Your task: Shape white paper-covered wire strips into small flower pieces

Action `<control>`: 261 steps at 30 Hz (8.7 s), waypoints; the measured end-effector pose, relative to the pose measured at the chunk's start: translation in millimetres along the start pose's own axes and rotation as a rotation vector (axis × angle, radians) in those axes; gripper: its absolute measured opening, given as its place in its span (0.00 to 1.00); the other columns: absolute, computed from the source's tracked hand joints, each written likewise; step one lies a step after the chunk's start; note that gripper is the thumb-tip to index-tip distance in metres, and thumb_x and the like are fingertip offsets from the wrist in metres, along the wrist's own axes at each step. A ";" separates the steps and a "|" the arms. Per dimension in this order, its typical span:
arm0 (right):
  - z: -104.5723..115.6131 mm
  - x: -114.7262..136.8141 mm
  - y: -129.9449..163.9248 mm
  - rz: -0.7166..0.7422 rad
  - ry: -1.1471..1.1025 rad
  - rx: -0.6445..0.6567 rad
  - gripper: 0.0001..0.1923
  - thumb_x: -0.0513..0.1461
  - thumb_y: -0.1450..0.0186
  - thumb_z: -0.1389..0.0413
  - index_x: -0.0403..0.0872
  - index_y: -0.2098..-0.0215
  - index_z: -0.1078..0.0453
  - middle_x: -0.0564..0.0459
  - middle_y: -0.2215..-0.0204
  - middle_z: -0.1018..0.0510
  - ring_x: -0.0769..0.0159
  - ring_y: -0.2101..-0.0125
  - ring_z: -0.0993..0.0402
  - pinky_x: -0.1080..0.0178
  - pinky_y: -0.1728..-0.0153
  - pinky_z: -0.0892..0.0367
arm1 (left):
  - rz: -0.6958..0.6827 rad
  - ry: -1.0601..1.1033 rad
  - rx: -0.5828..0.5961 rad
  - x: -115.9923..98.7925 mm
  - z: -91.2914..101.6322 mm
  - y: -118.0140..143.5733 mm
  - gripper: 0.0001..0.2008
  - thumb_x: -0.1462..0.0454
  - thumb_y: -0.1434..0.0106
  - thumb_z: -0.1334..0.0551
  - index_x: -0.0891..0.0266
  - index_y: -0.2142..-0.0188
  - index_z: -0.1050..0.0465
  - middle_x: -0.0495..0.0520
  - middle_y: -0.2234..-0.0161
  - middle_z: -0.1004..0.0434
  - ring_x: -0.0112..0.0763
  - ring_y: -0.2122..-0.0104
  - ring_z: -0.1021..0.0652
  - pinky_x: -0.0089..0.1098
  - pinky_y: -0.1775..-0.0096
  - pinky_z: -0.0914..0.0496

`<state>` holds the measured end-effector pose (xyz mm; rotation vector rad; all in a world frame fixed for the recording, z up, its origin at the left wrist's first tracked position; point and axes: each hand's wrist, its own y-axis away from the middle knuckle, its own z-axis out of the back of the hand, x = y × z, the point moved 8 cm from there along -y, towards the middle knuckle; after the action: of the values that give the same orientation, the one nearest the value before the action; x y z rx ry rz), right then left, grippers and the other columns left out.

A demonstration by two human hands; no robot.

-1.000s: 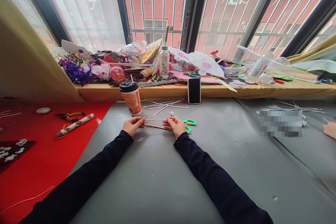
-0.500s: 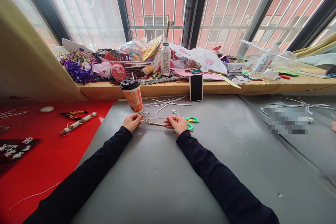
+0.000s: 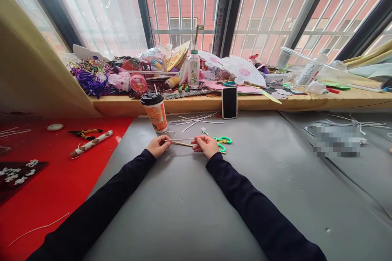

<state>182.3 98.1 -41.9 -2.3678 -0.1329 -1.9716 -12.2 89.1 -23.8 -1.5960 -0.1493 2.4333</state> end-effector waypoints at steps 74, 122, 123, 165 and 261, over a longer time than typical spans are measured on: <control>-83.1 10.7 51.4 0.382 0.725 0.312 0.13 0.42 0.41 0.54 0.44 0.78 0.37 0.58 0.84 0.38 0.76 0.82 0.45 0.70 0.80 0.48 | 0.266 0.765 -0.390 33.6 29.7 -6.0 0.09 0.63 0.57 0.36 0.70 0.78 0.28 0.48 0.83 0.35 0.18 0.86 0.35 0.24 0.84 0.40; -42.0 37.2 29.6 0.695 1.145 0.110 0.14 0.42 0.41 0.52 0.45 0.60 0.31 0.46 0.67 0.29 0.61 0.64 0.36 0.60 0.61 0.41 | 0.270 0.524 0.037 1.1 -18.6 5.9 0.08 0.62 0.53 0.39 0.68 0.78 0.29 0.50 0.87 0.34 0.25 0.86 0.31 0.26 0.83 0.37; -38.9 34.0 24.7 0.702 1.228 0.121 0.13 0.42 0.42 0.50 0.45 0.62 0.31 0.46 0.67 0.29 0.60 0.64 0.37 0.59 0.61 0.41 | 0.252 0.424 0.068 2.5 -21.3 6.7 0.08 0.62 0.54 0.39 0.67 0.78 0.28 0.50 0.87 0.34 0.24 0.86 0.32 0.25 0.83 0.39; -38.0 27.4 42.8 0.531 1.131 0.374 0.13 0.44 0.43 0.50 0.45 0.73 0.29 0.55 0.82 0.32 0.74 0.81 0.43 0.70 0.78 0.48 | -0.160 -0.012 0.209 -22.2 -26.1 8.2 0.10 0.60 0.45 0.46 0.65 0.71 0.34 0.49 0.78 0.35 0.22 0.79 0.36 0.26 0.74 0.39; -72.4 54.0 90.7 1.163 1.497 0.163 0.17 0.40 0.36 0.58 0.44 0.79 0.36 0.54 0.84 0.32 0.75 0.82 0.41 0.66 0.78 0.55 | 0.146 1.027 -0.125 -12.0 -4.8 6.9 0.08 0.62 0.51 0.38 0.63 0.71 0.31 0.49 0.73 0.28 0.24 0.72 0.26 0.30 0.62 0.32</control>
<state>130.5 2.3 25.4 -0.1397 0.8306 -2.1232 -4.2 79.3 -16.4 -2.7351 -0.0002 1.4065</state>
